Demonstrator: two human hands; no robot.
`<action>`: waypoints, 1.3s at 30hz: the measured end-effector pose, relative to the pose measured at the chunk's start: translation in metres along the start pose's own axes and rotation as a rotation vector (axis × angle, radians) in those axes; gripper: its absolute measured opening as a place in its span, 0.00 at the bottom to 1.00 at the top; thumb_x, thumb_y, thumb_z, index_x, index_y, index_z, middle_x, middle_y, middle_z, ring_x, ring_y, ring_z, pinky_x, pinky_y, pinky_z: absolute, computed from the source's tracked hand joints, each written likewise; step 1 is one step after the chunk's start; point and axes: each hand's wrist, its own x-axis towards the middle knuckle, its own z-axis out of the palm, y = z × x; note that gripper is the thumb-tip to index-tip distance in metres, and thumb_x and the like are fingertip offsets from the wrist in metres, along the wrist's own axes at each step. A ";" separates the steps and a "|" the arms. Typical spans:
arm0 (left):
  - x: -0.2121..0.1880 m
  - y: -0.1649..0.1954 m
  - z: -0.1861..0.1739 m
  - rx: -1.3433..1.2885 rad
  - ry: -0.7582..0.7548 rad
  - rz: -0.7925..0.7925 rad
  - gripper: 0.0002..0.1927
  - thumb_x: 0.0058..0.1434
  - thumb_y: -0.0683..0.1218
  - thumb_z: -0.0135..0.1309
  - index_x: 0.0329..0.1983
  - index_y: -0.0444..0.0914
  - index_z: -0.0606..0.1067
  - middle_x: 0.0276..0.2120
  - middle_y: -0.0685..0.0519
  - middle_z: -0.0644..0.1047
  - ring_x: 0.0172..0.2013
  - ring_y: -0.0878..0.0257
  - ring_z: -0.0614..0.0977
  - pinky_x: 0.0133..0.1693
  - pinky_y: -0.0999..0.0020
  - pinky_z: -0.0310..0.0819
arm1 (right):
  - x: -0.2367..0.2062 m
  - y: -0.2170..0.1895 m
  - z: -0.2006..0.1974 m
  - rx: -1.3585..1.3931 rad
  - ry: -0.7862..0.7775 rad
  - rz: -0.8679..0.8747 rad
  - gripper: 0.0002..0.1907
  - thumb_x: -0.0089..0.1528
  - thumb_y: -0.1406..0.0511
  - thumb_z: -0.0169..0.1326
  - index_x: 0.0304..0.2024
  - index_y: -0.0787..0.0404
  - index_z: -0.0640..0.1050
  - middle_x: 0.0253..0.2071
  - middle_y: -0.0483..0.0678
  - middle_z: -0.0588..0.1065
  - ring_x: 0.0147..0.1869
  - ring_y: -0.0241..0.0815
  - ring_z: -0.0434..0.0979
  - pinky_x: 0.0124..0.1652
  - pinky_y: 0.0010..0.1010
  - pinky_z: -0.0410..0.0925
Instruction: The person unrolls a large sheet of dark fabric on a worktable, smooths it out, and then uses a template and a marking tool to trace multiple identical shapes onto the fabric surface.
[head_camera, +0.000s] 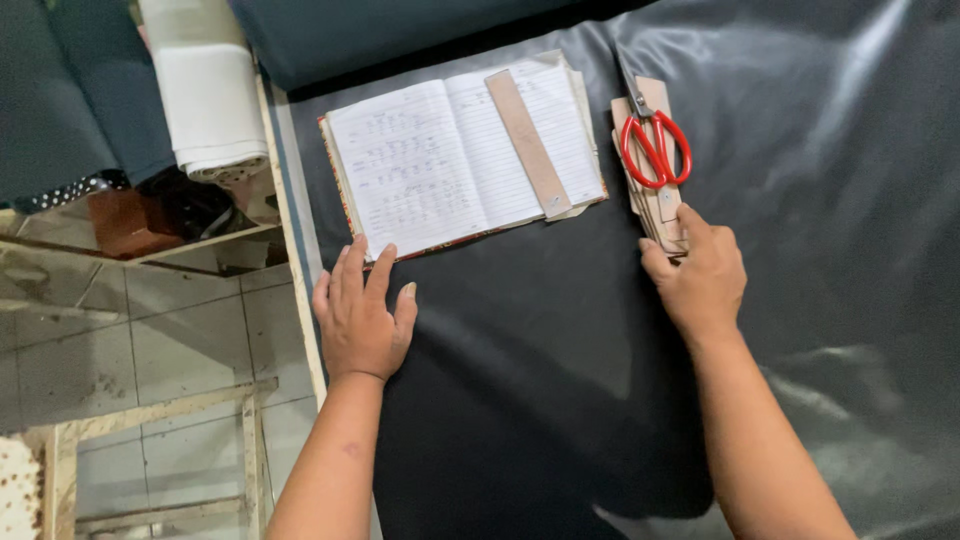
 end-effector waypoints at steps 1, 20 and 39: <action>0.000 0.000 0.000 -0.001 0.001 0.001 0.28 0.65 0.57 0.53 0.67 0.46 0.71 0.70 0.47 0.64 0.70 0.51 0.63 0.69 0.47 0.48 | 0.004 0.006 -0.001 0.008 0.018 -0.005 0.30 0.58 0.54 0.67 0.60 0.57 0.80 0.47 0.57 0.75 0.52 0.59 0.76 0.51 0.48 0.69; -0.003 0.006 0.000 0.001 0.004 0.021 0.28 0.65 0.57 0.52 0.67 0.45 0.72 0.71 0.47 0.64 0.70 0.50 0.63 0.70 0.46 0.47 | 0.015 0.083 -0.042 0.591 0.012 0.465 0.11 0.68 0.61 0.62 0.43 0.63 0.83 0.30 0.41 0.75 0.29 0.28 0.69 0.30 0.24 0.63; -0.007 0.000 0.002 -0.085 0.021 0.040 0.30 0.63 0.56 0.56 0.67 0.42 0.69 0.70 0.45 0.62 0.70 0.48 0.63 0.70 0.43 0.48 | -0.072 0.063 -0.066 0.275 -0.088 0.455 0.19 0.62 0.56 0.65 0.44 0.64 0.79 0.39 0.50 0.76 0.39 0.38 0.74 0.41 0.32 0.68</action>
